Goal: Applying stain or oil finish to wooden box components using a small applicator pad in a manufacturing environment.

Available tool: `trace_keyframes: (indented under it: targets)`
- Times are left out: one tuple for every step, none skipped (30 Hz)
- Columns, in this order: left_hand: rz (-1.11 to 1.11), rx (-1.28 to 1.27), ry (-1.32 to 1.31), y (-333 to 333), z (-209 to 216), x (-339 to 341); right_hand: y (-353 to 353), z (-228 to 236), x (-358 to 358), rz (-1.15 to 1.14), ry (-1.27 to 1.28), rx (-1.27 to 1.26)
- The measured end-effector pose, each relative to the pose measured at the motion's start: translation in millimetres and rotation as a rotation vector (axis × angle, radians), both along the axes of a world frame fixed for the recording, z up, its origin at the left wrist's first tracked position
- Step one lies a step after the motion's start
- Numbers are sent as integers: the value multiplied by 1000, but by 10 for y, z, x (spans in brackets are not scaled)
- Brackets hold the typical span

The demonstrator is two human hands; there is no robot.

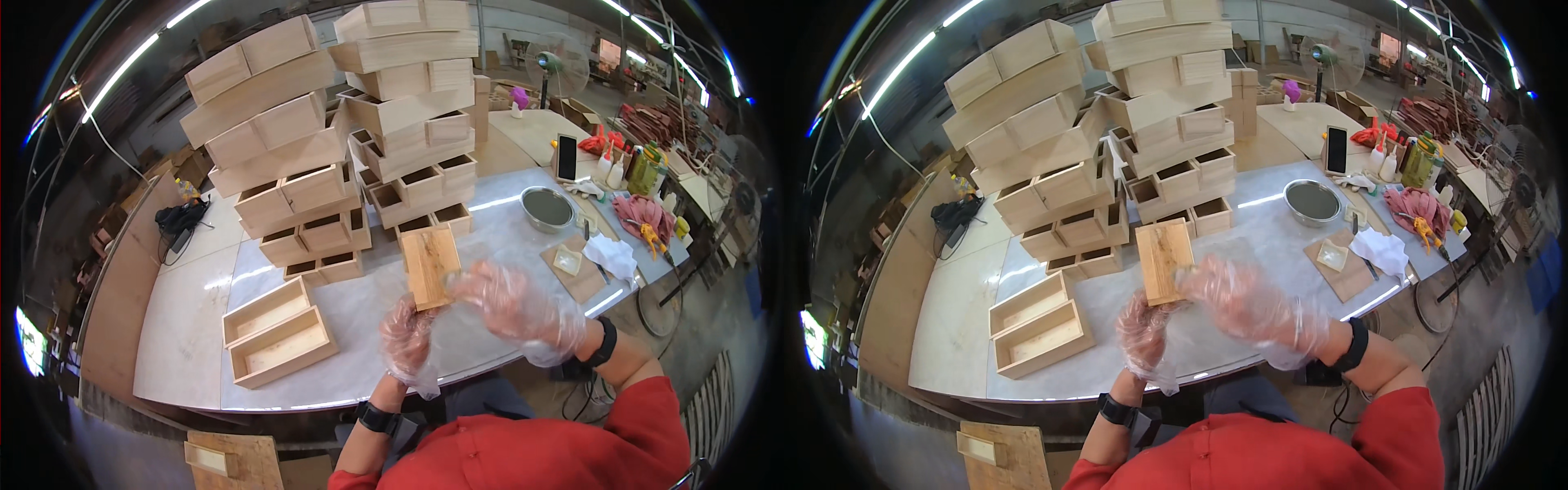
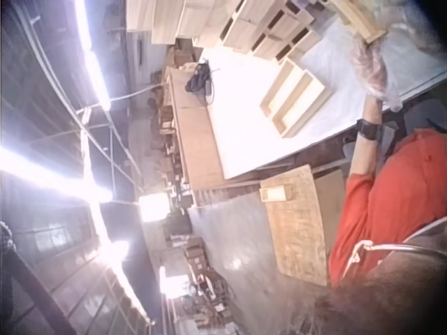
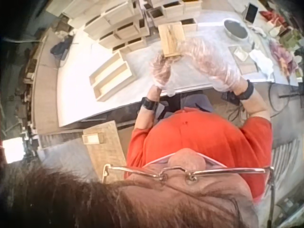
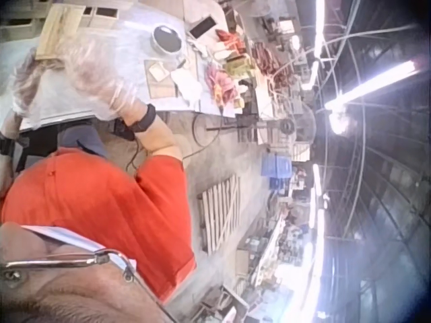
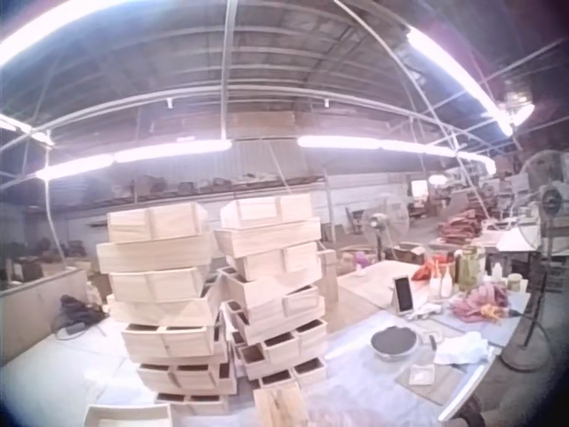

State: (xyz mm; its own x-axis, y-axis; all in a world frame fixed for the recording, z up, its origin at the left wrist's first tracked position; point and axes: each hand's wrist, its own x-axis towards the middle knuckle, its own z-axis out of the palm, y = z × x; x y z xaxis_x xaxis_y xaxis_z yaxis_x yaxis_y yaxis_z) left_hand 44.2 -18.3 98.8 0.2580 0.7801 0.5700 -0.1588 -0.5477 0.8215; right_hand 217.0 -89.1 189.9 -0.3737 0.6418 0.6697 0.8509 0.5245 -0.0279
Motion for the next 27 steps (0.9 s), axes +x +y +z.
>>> trace_keyframes:
  targets:
    - [-25,-24,-1,-9,-17,0,45,31,19,-5,2,-3]
    - [-48,-49,-2,-25,-28,-5,178,99,52,-114,-78,39]
    - [-49,-52,2,-48,-24,-19,300,155,72,-222,-157,82]
    - [-44,-27,18,-49,-9,-13,413,194,97,-226,-155,82]
    - [-37,-2,33,-55,8,-11,518,226,115,-184,-33,74]
    - [-30,1,33,-62,34,-6,594,245,117,-132,88,66]
    - [-81,-71,-48,-84,69,7,588,257,96,-126,87,69]
    - [-133,-141,-129,-90,92,21,541,278,59,-153,-13,38]
    - [-118,-142,-128,-65,85,9,509,281,-2,-171,-112,3]
    - [-71,-87,-38,-49,85,-24,412,330,-101,-152,-110,0]
    - [-25,-34,53,-32,82,-56,278,409,-203,-50,-150,-93]
    - [-27,-36,55,-41,81,-46,178,453,-236,34,-188,-184]
    - [-66,-74,-6,-47,72,-35,257,402,-209,32,-186,-187]
    - [-104,-114,-66,-50,61,-26,427,318,-153,16,-241,-49]
    - [-117,-118,-64,-47,40,0,523,290,-97,-13,-297,87]
    - [-106,-103,-63,-33,22,15,569,335,-84,-20,-297,82]
    - [-94,-88,-62,-32,13,32,615,377,-83,-23,-185,61]
    - [-86,-90,-62,-18,22,24,676,388,-112,-10,-71,43]
    - [-57,-63,-43,-17,39,23,636,338,-152,-2,-70,41]
    - [-29,-37,-24,-12,43,14,516,250,-211,50,-155,70]
    - [-25,-39,-27,-8,31,15,376,199,-249,98,-244,100]
    - [12,-28,53,7,-4,5,246,197,-291,107,-245,99]
    - [48,-18,133,11,-25,-5,103,226,-329,118,-156,5]
    - [47,-21,135,-4,-15,3,18,230,-327,120,-63,-91]
    - [12,-49,102,-24,11,20,14,197,-293,119,-60,-94]
    - [-22,-77,71,-34,28,23,36,147,-247,134,-22,-17]
    - [-19,-82,77,-31,29,-3,59,94,-189,153,19,58]
